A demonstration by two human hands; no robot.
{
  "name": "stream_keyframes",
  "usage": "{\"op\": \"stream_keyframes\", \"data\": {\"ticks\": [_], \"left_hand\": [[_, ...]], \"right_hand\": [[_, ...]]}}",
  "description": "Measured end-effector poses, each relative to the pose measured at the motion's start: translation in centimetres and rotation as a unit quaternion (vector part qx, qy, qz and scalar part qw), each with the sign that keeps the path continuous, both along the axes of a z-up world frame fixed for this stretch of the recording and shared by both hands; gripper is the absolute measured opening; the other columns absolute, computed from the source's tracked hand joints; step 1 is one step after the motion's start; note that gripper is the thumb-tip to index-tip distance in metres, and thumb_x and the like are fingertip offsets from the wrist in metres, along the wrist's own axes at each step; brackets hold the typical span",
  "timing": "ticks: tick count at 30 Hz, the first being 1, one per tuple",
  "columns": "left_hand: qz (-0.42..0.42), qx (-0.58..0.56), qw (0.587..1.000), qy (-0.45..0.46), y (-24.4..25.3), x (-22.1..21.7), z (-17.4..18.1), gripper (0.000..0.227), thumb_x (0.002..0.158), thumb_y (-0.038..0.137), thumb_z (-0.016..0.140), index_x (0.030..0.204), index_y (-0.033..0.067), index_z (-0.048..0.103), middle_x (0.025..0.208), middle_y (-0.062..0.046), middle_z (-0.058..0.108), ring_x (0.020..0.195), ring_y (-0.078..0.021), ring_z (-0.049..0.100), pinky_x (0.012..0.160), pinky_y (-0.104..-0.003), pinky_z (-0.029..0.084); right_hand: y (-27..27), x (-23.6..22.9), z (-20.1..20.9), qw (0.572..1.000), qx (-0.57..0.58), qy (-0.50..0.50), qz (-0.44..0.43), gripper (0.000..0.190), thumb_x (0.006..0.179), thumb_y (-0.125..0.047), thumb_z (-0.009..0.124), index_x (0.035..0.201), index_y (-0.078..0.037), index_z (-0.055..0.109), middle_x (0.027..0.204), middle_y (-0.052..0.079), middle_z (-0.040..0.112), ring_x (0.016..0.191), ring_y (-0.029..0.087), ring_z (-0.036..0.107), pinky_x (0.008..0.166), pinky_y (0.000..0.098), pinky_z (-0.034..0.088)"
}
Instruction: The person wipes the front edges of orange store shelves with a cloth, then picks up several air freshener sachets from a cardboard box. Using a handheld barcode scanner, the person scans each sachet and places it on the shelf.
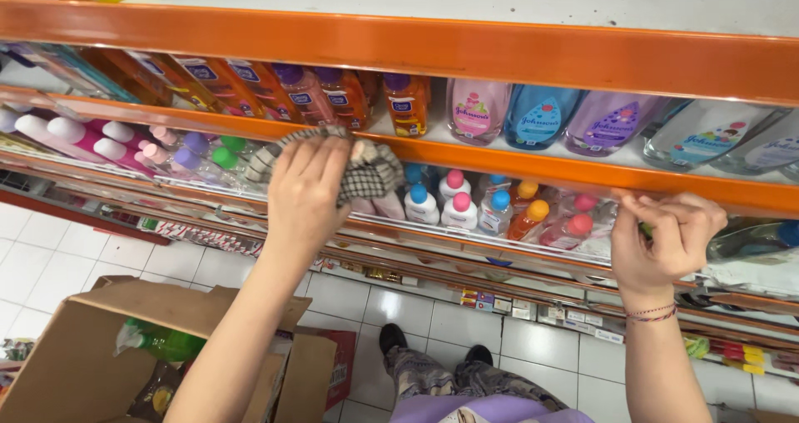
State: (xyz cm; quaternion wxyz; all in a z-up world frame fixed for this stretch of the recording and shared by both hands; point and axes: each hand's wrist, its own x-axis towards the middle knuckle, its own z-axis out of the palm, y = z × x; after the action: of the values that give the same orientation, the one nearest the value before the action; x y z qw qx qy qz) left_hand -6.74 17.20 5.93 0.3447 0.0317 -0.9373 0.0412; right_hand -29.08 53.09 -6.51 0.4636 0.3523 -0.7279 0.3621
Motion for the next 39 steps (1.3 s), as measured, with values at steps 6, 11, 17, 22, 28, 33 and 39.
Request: {"op": "stream_keyframes", "data": {"ticks": [6,11,17,22,28,33,39], "left_hand": [[0.018,0.044,0.989,0.138,-0.1,1.0,-4.2,0.079,0.060,-0.006,0.080,0.136,-0.0039,0.056,0.141,-0.020,0.060,0.136,-0.0352,0.055,0.120,-0.049,0.042],[-0.019,0.126,0.990,0.066,2.6,-1.8,-6.3,0.093,0.052,-0.004,0.081,0.141,-0.0101,0.052,0.148,-0.030,0.050,0.145,-0.0443,0.044,0.126,-0.053,0.031],[-0.114,0.007,0.993,-0.014,8.4,-5.2,-5.8,0.063,0.069,-0.006,0.068,0.131,-0.0062,0.063,0.144,-0.023,0.060,0.142,-0.0341,0.055,0.126,-0.048,0.035],[-0.179,-0.050,0.982,-0.035,14.1,-8.1,-4.2,0.040,0.090,0.010,0.058,0.124,-0.0098,0.066,0.141,-0.026,0.062,0.136,-0.0339,0.058,0.123,-0.047,0.035],[-0.216,-0.108,0.970,-0.025,20.0,-11.7,-3.5,0.039,0.091,0.016,0.058,0.120,-0.0085,0.067,0.137,-0.024,0.065,0.133,-0.0316,0.061,0.121,-0.045,0.037],[-0.246,-0.113,0.963,0.012,25.4,-15.0,-4.0,0.038,0.092,0.018,0.059,0.117,-0.0095,0.068,0.134,-0.024,0.066,0.130,-0.0310,0.063,0.120,-0.044,0.039],[-0.272,-0.094,0.957,0.045,31.4,-18.7,-5.1,0.035,0.098,0.020,0.059,0.112,-0.0101,0.069,0.131,-0.025,0.068,0.129,-0.0316,0.064,0.119,-0.045,0.041]], "right_hand": [[0.0,-0.7,0.8,0.996,0.069,0.037,-0.050,0.025,0.096,-0.008,0.088,0.119,-0.009,0.078,0.121,0.007,0.065,0.129,0.033,0.053,0.127,0.0543,0.033],[0.8,-1.5,0.2,0.995,0.092,-0.026,-0.022,0.028,0.103,-0.008,0.085,0.129,-0.004,0.076,0.133,0.010,0.066,0.138,0.032,0.055,0.131,0.0519,0.032],[1.8,-1.2,1.1,0.999,0.031,-0.021,0.017,0.027,0.098,-0.004,0.081,0.124,-0.002,0.073,0.134,0.014,0.065,0.137,0.038,0.055,0.124,0.0544,0.042],[4.2,-0.4,1.2,1.000,-0.001,-0.001,0.006,0.019,0.103,-0.008,0.078,0.121,-0.003,0.072,0.129,0.014,0.063,0.128,0.036,0.054,0.118,0.0504,0.047],[7.9,0.7,0.5,0.999,-0.021,-0.005,-0.036,0.015,0.105,-0.011,0.075,0.119,-0.004,0.072,0.126,0.012,0.061,0.124,0.034,0.054,0.114,0.0470,0.050],[10.9,1.8,0.3,0.997,-0.026,-0.018,-0.077,0.014,0.107,-0.008,0.076,0.119,-0.004,0.071,0.128,0.012,0.062,0.122,0.033,0.053,0.104,0.0428,0.048],[13.7,3.4,-0.2,0.992,-0.037,-0.047,-0.115,0.013,0.107,-0.003,0.075,0.119,-0.003,0.070,0.123,0.012,0.061,0.122,0.030,0.055,0.105,0.0407,0.049]]}}
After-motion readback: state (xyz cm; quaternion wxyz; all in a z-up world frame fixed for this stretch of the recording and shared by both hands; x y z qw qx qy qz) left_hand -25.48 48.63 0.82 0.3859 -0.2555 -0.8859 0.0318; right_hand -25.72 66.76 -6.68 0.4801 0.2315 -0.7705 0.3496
